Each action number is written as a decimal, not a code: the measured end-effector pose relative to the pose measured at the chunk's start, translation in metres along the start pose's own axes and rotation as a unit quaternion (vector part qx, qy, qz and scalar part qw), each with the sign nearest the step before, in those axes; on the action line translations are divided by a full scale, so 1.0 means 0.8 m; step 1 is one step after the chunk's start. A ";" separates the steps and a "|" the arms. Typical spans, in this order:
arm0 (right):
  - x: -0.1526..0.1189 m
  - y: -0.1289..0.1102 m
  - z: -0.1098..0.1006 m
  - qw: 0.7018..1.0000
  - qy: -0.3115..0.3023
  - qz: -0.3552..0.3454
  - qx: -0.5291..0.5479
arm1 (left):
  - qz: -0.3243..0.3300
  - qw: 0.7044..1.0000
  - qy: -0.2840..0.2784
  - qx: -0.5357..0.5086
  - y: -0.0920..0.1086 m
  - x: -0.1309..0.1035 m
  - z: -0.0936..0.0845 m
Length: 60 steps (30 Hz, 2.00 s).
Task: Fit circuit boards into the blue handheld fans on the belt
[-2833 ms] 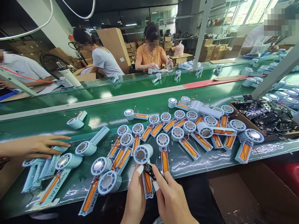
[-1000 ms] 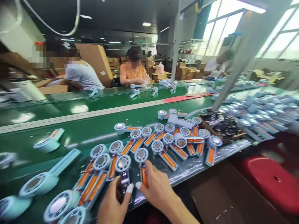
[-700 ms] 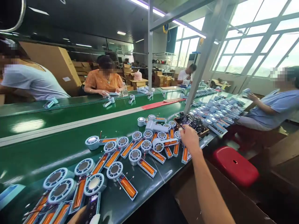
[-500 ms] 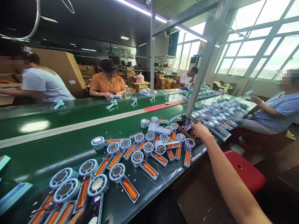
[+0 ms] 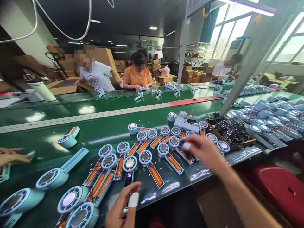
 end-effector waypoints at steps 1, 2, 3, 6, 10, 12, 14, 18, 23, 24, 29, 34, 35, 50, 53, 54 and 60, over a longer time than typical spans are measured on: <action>-0.024 -0.021 0.044 0.998 -0.045 -0.003 0.036 | -0.032 0.998 -0.035 -0.038 0.000 -0.003 0.014; -0.045 -0.039 0.085 0.987 -0.105 0.016 0.122 | -0.066 0.994 -0.063 -0.062 -0.002 -0.006 0.025; -0.064 -0.055 0.120 0.962 -0.182 0.041 0.202 | -0.098 0.989 -0.081 -0.077 -0.006 -0.007 0.032; -0.084 -0.080 0.166 0.931 -0.266 0.039 0.246 | -0.176 0.972 -0.110 -0.111 -0.022 -0.008 0.036; -0.053 -0.072 0.144 0.975 -0.181 -0.116 0.056 | -0.207 0.973 -0.078 -0.067 -0.036 -0.013 0.015; -0.039 -0.067 0.139 0.958 -0.216 -0.191 -0.012 | -0.196 0.979 -0.058 0.002 -0.037 -0.016 0.007; -0.031 -0.065 0.145 0.938 -0.252 -0.236 -0.039 | -0.188 0.979 -0.066 0.031 -0.035 -0.018 0.003; -0.032 -0.061 0.166 0.933 -0.259 -0.249 -0.005 | -0.189 0.977 -0.097 -0.006 -0.026 -0.011 0.001; -0.055 -0.053 0.188 0.951 -0.237 -0.183 0.073 | -0.217 0.968 -0.117 -0.041 -0.017 0.000 0.002; -0.061 -0.052 0.191 0.957 -0.230 -0.149 0.093 | -0.222 0.969 -0.105 -0.038 -0.016 0.002 0.003; -0.084 -0.054 0.196 0.967 -0.203 -0.045 0.146 | -0.216 0.969 -0.123 -0.016 -0.013 0.010 0.005; -0.092 -0.055 0.193 0.969 -0.170 -0.104 0.144 | -0.260 0.958 -0.112 -0.048 -0.016 0.019 0.009; -0.094 -0.054 0.194 0.968 -0.166 -0.118 0.144 | -0.268 0.955 -0.109 -0.058 -0.016 0.020 0.011; -0.094 -0.060 0.197 0.973 -0.169 -0.155 0.038 | -0.263 0.949 -0.170 -0.040 -0.019 0.009 0.005; -0.095 -0.064 0.198 0.966 -0.155 -0.203 -0.035 | -0.262 0.945 -0.198 -0.008 -0.021 0.004 0.005; -0.095 -0.065 0.199 0.963 -0.153 -0.217 -0.054 | -0.258 0.945 -0.201 -0.003 -0.021 0.003 0.006; -0.095 -0.070 0.199 0.953 -0.158 -0.243 -0.083 | -0.207 0.957 -0.194 0.062 -0.022 0.000 0.006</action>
Point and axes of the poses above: each hand's wrist, its own x-axis towards the middle knuckle, its own z-axis out of the palm, y = z × x, the point moved 2 cm from there along x, towards the middle knuckle
